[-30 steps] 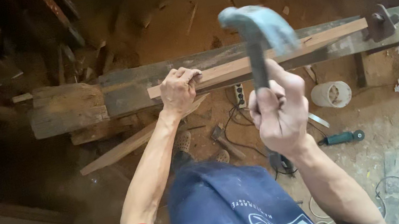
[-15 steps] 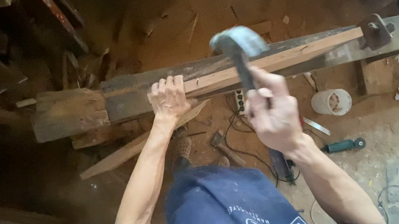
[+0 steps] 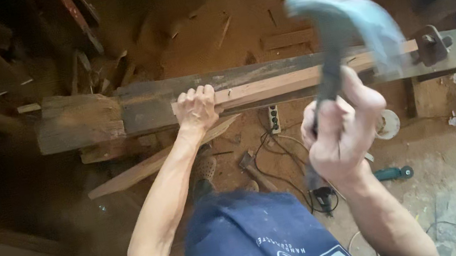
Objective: The person hammers a nail into a wooden plank, uses an angle grinder to cut or smooth the wood, and then applies a white substance from a bucket onto the plank using a brush.
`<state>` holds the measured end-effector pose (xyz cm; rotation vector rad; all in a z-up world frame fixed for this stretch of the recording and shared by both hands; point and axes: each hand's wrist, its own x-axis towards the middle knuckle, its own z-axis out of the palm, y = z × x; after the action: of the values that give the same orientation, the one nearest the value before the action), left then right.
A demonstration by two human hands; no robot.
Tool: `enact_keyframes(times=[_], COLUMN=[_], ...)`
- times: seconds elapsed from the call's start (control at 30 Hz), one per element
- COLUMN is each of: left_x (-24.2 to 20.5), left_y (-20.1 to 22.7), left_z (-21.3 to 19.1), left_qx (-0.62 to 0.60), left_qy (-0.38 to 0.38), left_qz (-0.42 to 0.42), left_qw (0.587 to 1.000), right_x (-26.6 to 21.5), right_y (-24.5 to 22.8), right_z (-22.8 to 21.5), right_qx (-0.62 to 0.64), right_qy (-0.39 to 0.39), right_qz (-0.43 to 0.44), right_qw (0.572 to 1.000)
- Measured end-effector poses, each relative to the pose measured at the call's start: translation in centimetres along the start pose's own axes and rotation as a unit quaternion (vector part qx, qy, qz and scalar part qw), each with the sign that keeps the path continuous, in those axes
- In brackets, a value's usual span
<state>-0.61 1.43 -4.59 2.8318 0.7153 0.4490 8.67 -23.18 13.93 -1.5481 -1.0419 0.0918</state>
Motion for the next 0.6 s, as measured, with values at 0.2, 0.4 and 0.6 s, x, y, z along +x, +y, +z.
enact_keyframes(times=[0.2, 0.4, 0.6], left_x=[0.5, 0.0, -0.2], left_y=[0.2, -0.1, -0.1], left_z=[0.0, 0.3, 0.6], left_qx=[-0.008, -0.007, -0.025], left_qy=[0.024, 0.004, 0.046], left_qz=[0.009, 0.005, 0.015], left_qw=[1.000, 1.000, 0.999], right_x=[0.7, 2.3, 0.2], right_y=[1.4, -2.4, 2.1], right_z=[3.2, -3.2, 3.6], right_qx=[-0.186, 0.029, -0.226], right_qy=[-0.187, -0.058, -0.196], right_qz=[0.179, 0.050, 0.018], right_qw=[0.948, 0.997, 0.954])
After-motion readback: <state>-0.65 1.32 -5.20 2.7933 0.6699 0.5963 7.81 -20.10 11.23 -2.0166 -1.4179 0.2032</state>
